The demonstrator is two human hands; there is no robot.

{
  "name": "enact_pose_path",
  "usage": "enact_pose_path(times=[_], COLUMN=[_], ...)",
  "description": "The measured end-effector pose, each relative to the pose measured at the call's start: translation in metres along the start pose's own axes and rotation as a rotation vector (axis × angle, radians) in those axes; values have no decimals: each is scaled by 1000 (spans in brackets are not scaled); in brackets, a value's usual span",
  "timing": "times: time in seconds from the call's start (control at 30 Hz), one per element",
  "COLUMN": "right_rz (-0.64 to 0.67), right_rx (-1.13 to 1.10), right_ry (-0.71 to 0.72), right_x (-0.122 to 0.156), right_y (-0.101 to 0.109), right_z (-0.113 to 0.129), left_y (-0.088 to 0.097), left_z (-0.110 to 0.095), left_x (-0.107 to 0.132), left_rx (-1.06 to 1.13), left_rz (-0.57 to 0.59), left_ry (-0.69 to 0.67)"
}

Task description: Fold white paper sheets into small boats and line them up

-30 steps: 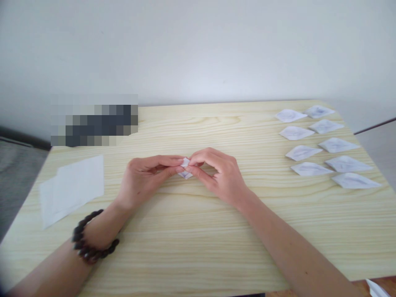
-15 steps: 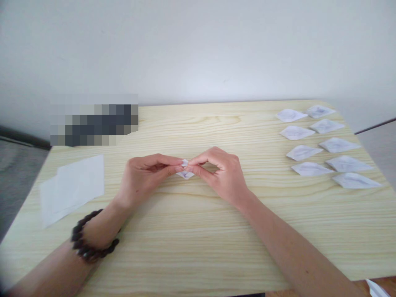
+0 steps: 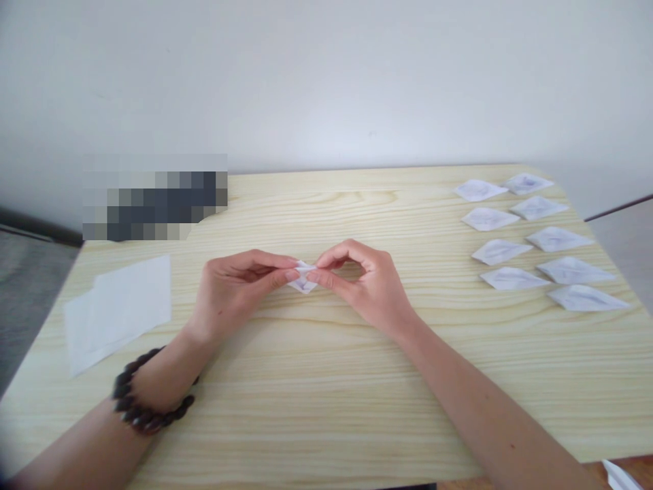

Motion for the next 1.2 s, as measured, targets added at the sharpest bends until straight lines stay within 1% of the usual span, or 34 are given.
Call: enact_pose_path(times=[0.17, 0.4, 0.63, 0.7, 0.77, 0.87, 1.0, 1.2], right_rz=[44, 45, 31, 46, 51, 27, -8, 26], right_rx=[-36, 35, 11, 6, -6, -55, -86, -78], right_ry=[40, 16, 88, 81, 67, 50, 32, -3], right_x=[0, 1, 4, 4, 2, -1, -3, -3], right_y=[-2, -2, -2, -3, -3, 2, 6, 3], right_z=[4, 2, 6, 5, 4, 2, 0, 1], left_y=[-1, 1, 1, 1, 1, 2, 3, 1], left_z=[2, 5, 2, 4, 9, 14, 12, 11], left_x=[1, 1, 1, 1, 2, 2, 1, 2], left_rx=[-15, 23, 2, 22, 53, 66, -15, -78], left_rz=[20, 5, -7, -2, 16, 36, 64, 99], left_ry=[3, 42, 47, 71, 125, 201, 186, 172])
Point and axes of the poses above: each hand's wrist, its own x-axis away from the middle knuckle, its own y-axis out of the back of the hand, z = x × y, the point moved 7 cm from there along -x, towards the middle knuckle, and after that the axes turned 12 degrees about -y, right-handed, at the moved point
